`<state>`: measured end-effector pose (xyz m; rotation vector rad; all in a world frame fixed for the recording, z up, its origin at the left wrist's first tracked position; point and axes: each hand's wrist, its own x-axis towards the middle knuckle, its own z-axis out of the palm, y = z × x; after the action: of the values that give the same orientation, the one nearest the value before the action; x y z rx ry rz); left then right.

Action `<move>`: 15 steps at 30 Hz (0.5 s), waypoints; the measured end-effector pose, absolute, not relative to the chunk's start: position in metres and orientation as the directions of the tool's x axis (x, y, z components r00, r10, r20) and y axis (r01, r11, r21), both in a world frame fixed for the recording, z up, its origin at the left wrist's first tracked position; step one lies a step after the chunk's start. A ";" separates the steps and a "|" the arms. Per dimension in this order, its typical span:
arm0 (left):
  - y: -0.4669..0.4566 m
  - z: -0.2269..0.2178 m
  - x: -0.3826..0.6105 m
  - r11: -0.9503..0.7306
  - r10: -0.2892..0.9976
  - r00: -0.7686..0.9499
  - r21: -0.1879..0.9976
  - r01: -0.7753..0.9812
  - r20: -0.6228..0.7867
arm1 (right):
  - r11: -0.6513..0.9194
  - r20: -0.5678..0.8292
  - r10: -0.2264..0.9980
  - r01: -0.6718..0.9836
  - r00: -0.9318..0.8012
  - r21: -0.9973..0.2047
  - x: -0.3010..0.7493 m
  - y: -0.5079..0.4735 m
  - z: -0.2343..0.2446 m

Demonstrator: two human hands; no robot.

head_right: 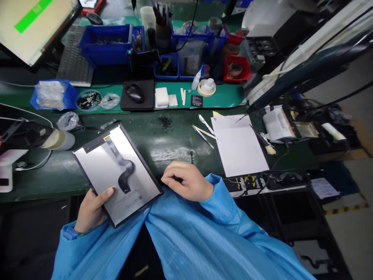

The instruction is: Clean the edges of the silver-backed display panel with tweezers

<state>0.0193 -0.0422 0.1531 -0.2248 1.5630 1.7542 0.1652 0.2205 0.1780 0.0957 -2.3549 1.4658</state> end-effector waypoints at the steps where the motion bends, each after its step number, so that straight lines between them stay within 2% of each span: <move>1: -0.042 0.154 0.020 0.031 0.411 -0.697 0.773 -0.634 -0.588 | 0.461 0.353 0.127 -0.260 -0.927 -0.849 0.166 0.221 0.179; 9: -0.039 0.154 0.019 0.007 0.360 -0.710 0.763 -0.646 -0.605 | 0.457 0.393 0.132 -0.296 -0.910 -0.839 0.179 0.230 0.189; 15: -0.039 0.155 0.016 -0.033 0.347 -0.709 0.748 -0.663 -0.614 | 0.394 0.410 0.167 -0.320 -0.897 -0.861 0.188 0.235 0.196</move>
<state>0.0157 -0.0390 0.1547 -0.3418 1.5393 1.8228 0.1885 0.2352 0.1963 0.1310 -2.2230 1.5147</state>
